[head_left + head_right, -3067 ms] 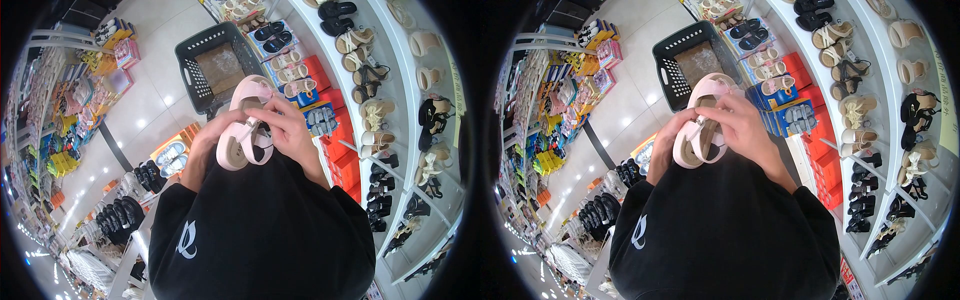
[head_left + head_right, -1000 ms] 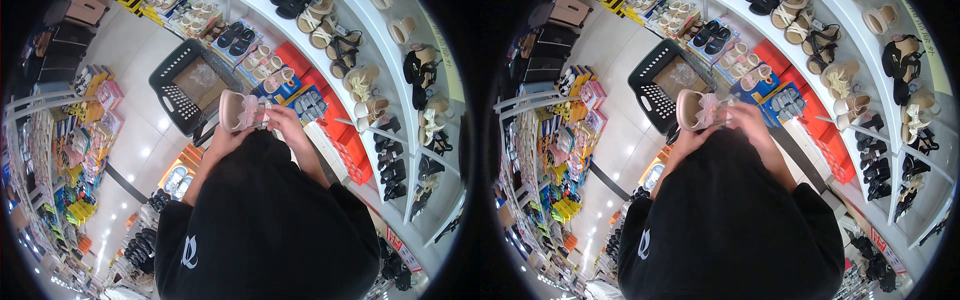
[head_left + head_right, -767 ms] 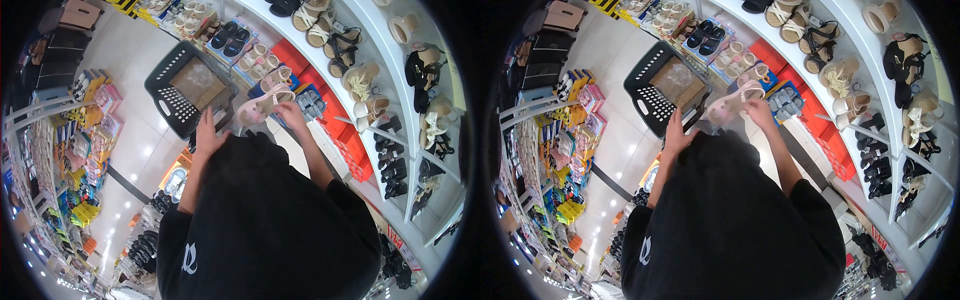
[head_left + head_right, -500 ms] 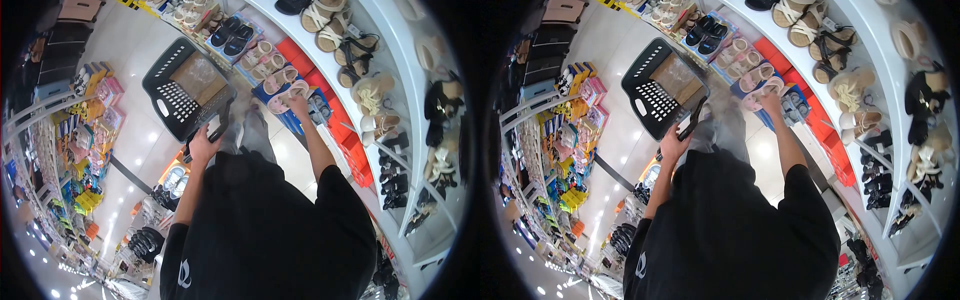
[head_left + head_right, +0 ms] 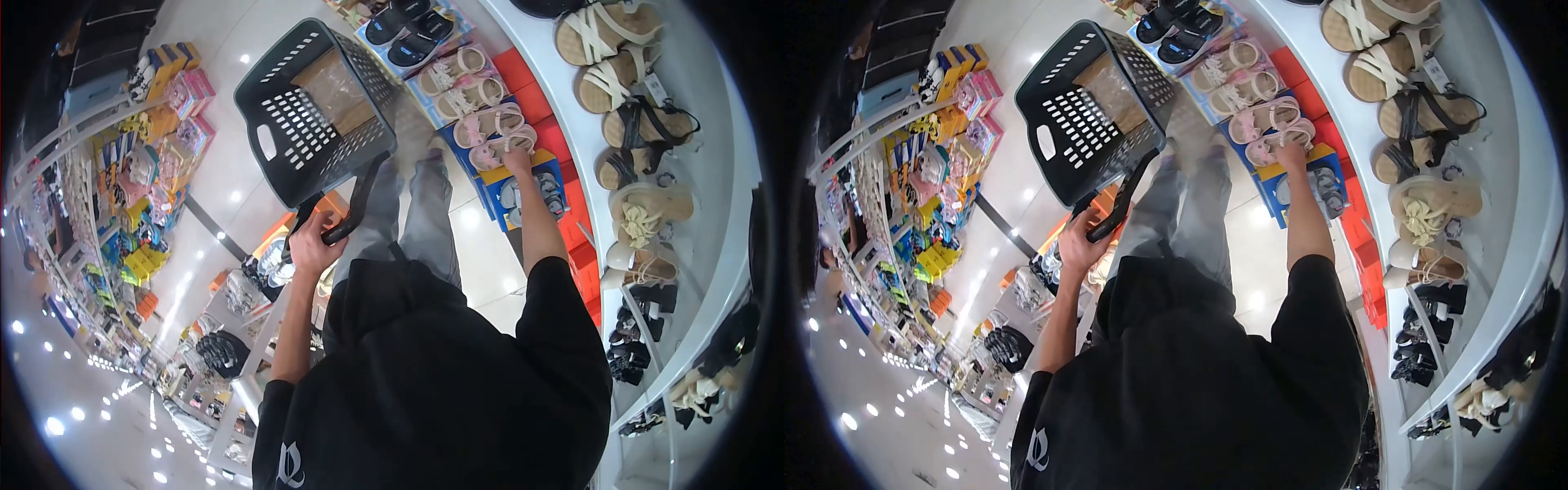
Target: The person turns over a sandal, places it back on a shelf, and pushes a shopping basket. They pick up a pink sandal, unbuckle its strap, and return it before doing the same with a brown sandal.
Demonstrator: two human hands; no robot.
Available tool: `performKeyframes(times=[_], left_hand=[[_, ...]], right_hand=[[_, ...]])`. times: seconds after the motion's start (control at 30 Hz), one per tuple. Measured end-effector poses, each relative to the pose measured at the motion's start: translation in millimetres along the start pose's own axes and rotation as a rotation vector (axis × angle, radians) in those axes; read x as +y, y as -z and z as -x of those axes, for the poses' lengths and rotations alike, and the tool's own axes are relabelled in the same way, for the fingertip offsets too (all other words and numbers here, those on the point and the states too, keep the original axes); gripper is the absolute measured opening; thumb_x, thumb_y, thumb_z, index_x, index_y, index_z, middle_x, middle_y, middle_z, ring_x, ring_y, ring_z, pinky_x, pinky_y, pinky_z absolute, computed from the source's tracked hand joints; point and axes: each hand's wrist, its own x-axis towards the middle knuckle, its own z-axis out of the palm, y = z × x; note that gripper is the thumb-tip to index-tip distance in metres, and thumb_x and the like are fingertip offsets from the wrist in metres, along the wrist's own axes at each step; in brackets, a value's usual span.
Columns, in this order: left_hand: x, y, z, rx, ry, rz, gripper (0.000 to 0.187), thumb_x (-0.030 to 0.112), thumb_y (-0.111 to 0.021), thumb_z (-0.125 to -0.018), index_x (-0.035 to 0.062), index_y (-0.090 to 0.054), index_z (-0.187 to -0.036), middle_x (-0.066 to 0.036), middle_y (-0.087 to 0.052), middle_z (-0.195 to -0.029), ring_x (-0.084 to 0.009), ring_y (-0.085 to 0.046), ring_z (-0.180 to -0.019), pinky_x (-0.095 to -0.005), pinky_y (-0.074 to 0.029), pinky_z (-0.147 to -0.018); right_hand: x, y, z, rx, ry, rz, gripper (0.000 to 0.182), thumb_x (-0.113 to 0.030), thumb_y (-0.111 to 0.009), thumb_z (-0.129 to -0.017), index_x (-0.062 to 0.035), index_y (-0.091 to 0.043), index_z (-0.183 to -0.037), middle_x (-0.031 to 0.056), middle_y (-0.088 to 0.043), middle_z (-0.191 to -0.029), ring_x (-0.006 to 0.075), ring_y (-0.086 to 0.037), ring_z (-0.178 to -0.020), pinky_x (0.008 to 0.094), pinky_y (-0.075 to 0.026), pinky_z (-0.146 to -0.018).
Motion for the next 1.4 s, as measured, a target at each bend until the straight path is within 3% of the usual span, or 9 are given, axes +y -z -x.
performKeyframes(times=[0.2, 0.5, 0.57, 0.67, 0.83, 0.97, 1.07, 1.2, 1.4], left_hand=[[-1.4, 1.9, -2.2, -0.027, 0.022, -0.030, 0.034, 0.024, -0.074, -0.065, 0.0108, -0.064, -0.095, -0.005, -0.068, -0.075, -0.0224, -0.069, -0.067, -0.0351, -0.054, -0.063], [-1.4, 12.8, -19.9, -0.139, 0.158, -0.106, 0.028, 0.036, -0.072, -0.070, 0.0102, -0.068, -0.078, -0.011, -0.067, -0.068, -0.0314, -0.067, -0.070, -0.0411, -0.053, -0.065], [-1.1, 17.2, -28.0, -0.134, 0.175, -0.114, 0.029, 0.038, -0.071, -0.070, 0.0096, -0.068, -0.076, -0.013, -0.067, -0.070, -0.0323, -0.066, -0.071, -0.0422, -0.053, -0.067], [-2.3, 23.7, -42.9, -0.118, 0.153, -0.065, 0.032, 0.040, -0.069, -0.071, 0.0085, -0.069, -0.075, -0.015, -0.068, -0.074, -0.0337, -0.066, -0.073, -0.0434, -0.053, -0.070], [-13.9, 35.4, -67.5, -0.059, 0.021, -0.008, 0.032, 0.040, -0.068, -0.072, 0.0096, -0.068, -0.080, -0.016, -0.068, -0.075, -0.0354, -0.066, -0.074, -0.0450, -0.054, -0.069], [-34.8, 46.1, -66.0, 0.003, -0.113, 0.091, 0.037, 0.038, -0.070, -0.071, 0.0069, -0.062, -0.089, -0.015, -0.066, -0.074, -0.0348, -0.066, -0.072, -0.0446, -0.053, -0.065], [-88.2, 32.0, -47.0, 0.035, -0.002, 0.102, 0.028, 0.030, -0.069, -0.074, 0.0074, -0.059, -0.088, -0.016, -0.066, -0.077, -0.0376, -0.065, -0.077, -0.0468, -0.052, -0.068], [-114.3, 49.3, -43.2, -0.028, 0.019, 0.088, 0.023, 0.026, -0.066, -0.074, 0.0131, -0.069, -0.092, -0.016, -0.068, -0.082, -0.0360, -0.067, -0.079, -0.0463, -0.054, -0.072], [-133.3, 62.6, -67.1, -0.071, -0.034, 0.121, 0.024, 0.029, -0.065, -0.076, 0.0157, -0.074, -0.094, -0.016, -0.069, -0.084, -0.0350, -0.067, -0.079, -0.0452, -0.055, -0.073]], right_hand=[[-16.9, 32.6, 19.9, -0.104, 0.129, -0.068, 0.033, -0.020, -0.056, -0.074, 0.0063, -0.068, -0.090, 0.0321, -0.064, -0.093, 0.0433, -0.063, -0.095, 0.0482, -0.047, -0.085], [-67.6, 61.8, 97.9, 0.026, 0.081, -0.070, 0.044, -0.027, -0.066, -0.079, 0.0045, -0.063, -0.109, 0.0286, -0.063, -0.108, 0.0430, -0.058, -0.106, 0.0466, -0.047, -0.088], [-91.4, 66.5, 121.2, -0.113, 0.157, -0.046, 0.043, -0.027, -0.066, -0.081, 0.0050, -0.063, -0.111, 0.0280, -0.063, -0.109, 0.0437, -0.058, -0.106, 0.0458, -0.047, -0.091], [-96.4, 21.6, 137.1, 0.034, 0.334, -0.086, 0.040, -0.024, -0.065, -0.082, 0.0026, -0.064, -0.111, 0.0260, -0.063, -0.112, 0.0397, -0.061, -0.104, 0.0436, -0.048, -0.091], [-222.5, 27.7, 198.8, -0.122, 0.464, -0.321, 0.048, -0.025, -0.070, -0.080, 0.0028, -0.060, -0.118, 0.0226, -0.062, -0.117, 0.0353, -0.063, -0.103, 0.0401, -0.048, -0.092], [-357.4, 76.3, 268.8, -0.066, 1.075, -0.190, 0.066, -0.026, -0.075, -0.070, -0.0058, -0.052, -0.129, 0.0200, -0.046, -0.137, 0.0375, -0.042, -0.128, 0.0454, -0.035, -0.106], [-407.5, 69.7, 288.8, -0.120, 1.194, 0.361, 0.070, -0.029, -0.077, -0.063, -0.0111, -0.055, -0.127, 0.0180, -0.043, -0.139, 0.0375, -0.040, -0.129, 0.0494, -0.033, -0.106], [-453.0, 44.2, 282.4, -0.264, 0.978, 0.490, 0.036, -0.029, -0.075, -0.058, -0.0106, -0.072, -0.089, 0.0155, -0.066, -0.098, 0.0307, -0.058, -0.105, 0.0491, -0.042, -0.093], [-476.7, 36.8, 268.5, -0.198, 0.921, 0.473, 0.024, -0.025, -0.073, -0.057, -0.0067, -0.072, -0.073, 0.0199, -0.067, -0.082, 0.0339, -0.065, -0.088, 0.0427, -0.051, -0.082]])
